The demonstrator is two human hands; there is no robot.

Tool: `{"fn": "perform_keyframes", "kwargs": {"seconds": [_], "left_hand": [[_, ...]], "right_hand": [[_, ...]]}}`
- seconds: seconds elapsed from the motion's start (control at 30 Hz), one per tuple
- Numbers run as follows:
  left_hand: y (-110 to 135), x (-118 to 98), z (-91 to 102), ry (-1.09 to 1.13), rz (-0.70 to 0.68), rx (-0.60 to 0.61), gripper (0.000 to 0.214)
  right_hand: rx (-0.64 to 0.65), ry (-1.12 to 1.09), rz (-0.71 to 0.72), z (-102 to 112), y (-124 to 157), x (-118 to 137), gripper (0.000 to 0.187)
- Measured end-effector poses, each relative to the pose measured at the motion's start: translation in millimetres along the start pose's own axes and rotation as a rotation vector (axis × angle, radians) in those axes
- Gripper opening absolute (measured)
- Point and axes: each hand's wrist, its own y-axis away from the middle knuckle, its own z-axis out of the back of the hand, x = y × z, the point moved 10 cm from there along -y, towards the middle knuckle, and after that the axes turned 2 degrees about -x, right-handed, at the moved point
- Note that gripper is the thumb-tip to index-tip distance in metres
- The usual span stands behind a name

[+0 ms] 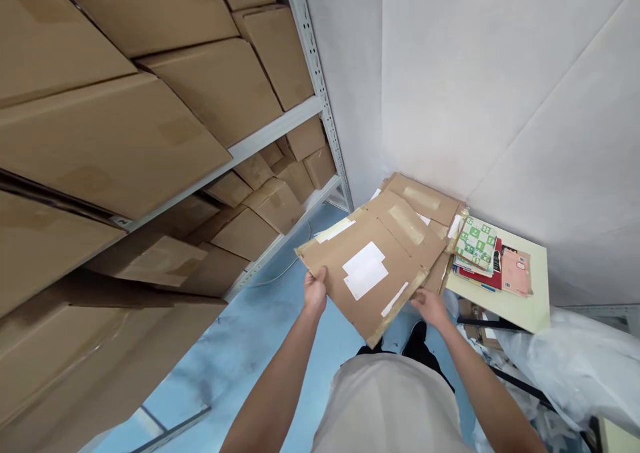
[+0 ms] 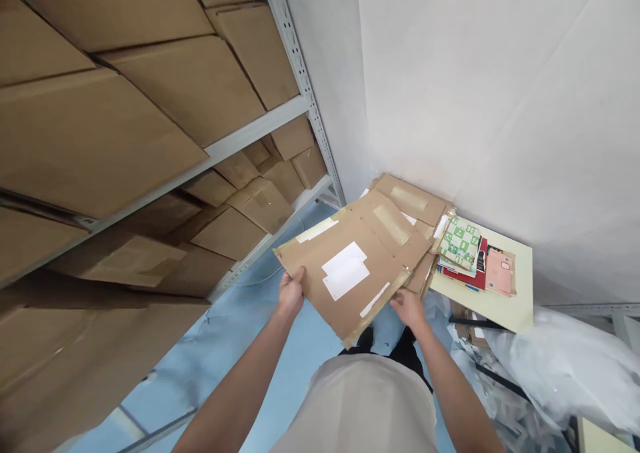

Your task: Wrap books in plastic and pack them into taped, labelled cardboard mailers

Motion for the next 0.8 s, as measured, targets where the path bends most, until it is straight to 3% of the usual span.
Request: {"fn": "perform_keyframes", "kwargs": {"seconds": [0.1,0.23,0.33,0.4,0.5,0.63,0.8], "left_hand": [[-11.8,-47.9,3.0,0.025,-0.105,0.185,0.033],[-27.7,-103.5,14.8,-0.016,-0.159,0.284,0.042],[-26.5,-135.5,4.1,-0.142,-0.209,0.409,0.045],[-18.5,-144.5,-12.8,-0.222,-0.210,0.487,0.048],[2.8,-137.4,-53.1,-0.305,-0.167,0.612,0.053],[45.6,-101.3,-122.8,-0.364,-0.085,0.786,0.057],[136.9,-35.0,-217.2,-0.505,-0.013,1.072,0.058]], "right_hand": [[-0.100,0.073,0.107,32.5,-8.1,40.4,0.036],[-0.282,0.104,0.310,84.2,-4.2,92.8,0.064],[-0.326,-0.057,0.304,110.5,6.5,97.4,0.077],[-0.320,-0.188,0.285,121.7,17.8,90.9,0.080],[-0.364,-0.303,0.279,144.9,42.4,76.7,0.081],[-0.637,-0.373,0.246,213.8,93.4,41.4,0.073],[-0.802,-0.598,0.178,298.3,180.0,-29.6,0.050]]}}
